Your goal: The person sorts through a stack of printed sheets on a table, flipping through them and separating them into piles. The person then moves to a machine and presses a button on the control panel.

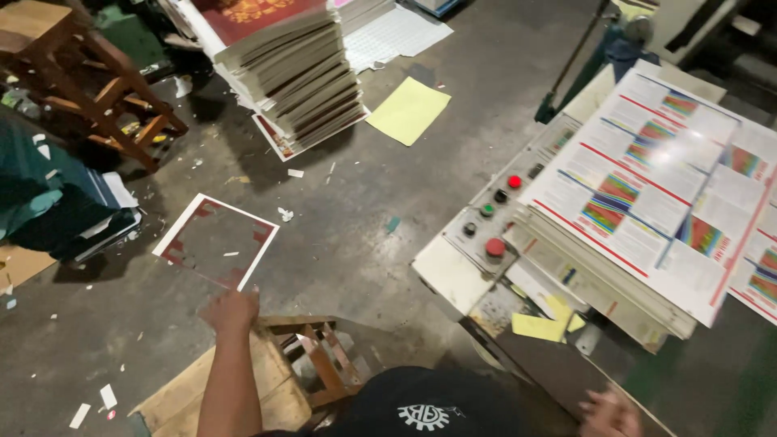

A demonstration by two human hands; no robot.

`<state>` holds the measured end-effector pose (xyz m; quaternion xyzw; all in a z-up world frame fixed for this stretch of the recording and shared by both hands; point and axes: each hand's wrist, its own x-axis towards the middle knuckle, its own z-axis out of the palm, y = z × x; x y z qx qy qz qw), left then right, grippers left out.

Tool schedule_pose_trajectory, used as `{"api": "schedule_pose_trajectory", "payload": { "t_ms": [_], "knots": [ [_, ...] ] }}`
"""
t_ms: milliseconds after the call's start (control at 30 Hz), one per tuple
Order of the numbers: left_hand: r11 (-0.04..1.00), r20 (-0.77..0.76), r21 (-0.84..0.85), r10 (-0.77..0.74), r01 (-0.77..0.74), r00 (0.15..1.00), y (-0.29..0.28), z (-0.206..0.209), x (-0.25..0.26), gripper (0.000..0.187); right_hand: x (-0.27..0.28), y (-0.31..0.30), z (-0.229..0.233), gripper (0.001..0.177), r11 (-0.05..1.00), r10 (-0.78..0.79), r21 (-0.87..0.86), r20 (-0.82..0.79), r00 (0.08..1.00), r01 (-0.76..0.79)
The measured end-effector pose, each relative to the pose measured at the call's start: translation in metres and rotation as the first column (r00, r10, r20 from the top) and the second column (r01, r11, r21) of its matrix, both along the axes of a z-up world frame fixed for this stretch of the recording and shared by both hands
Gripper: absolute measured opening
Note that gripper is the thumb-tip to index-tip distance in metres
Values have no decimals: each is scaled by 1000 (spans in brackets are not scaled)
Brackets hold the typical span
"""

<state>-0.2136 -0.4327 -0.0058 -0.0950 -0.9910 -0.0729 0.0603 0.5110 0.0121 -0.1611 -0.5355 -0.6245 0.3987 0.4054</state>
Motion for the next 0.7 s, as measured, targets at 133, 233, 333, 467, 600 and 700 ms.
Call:
{"api": "schedule_pose_trajectory", "payload": {
  "t_ms": [133, 233, 333, 467, 600, 700],
  "knots": [
    [982, 420, -121, 180, -142, 889, -48, -74, -6, 72, -188, -62, 121, 30, 989, 141, 38, 20, 990, -142],
    [975, 445, -109, 222, -194, 868, -45, -80, 4, 71, -261, -97, 201, 24, 944, 290, 114, 172, 941, -311],
    [967, 424, -104, 253, -231, 870, -44, -67, 20, 72, -299, -96, 207, 23, 855, 466, 90, 299, 833, -511],
    [961, 337, -94, 275, -259, 900, -37, -47, 32, 71, -345, -81, 222, 25, 705, 642, 18, 408, 649, -709],
    [947, 278, -91, 321, -308, 905, -34, -48, 32, 68, -389, -65, 225, 26, 601, 739, -49, 413, 531, -798],
    [943, 271, -91, 333, -321, 903, -27, -33, 33, 63, -420, -52, 221, 26, 543, 813, -50, 282, 509, -838]
  ]
}}
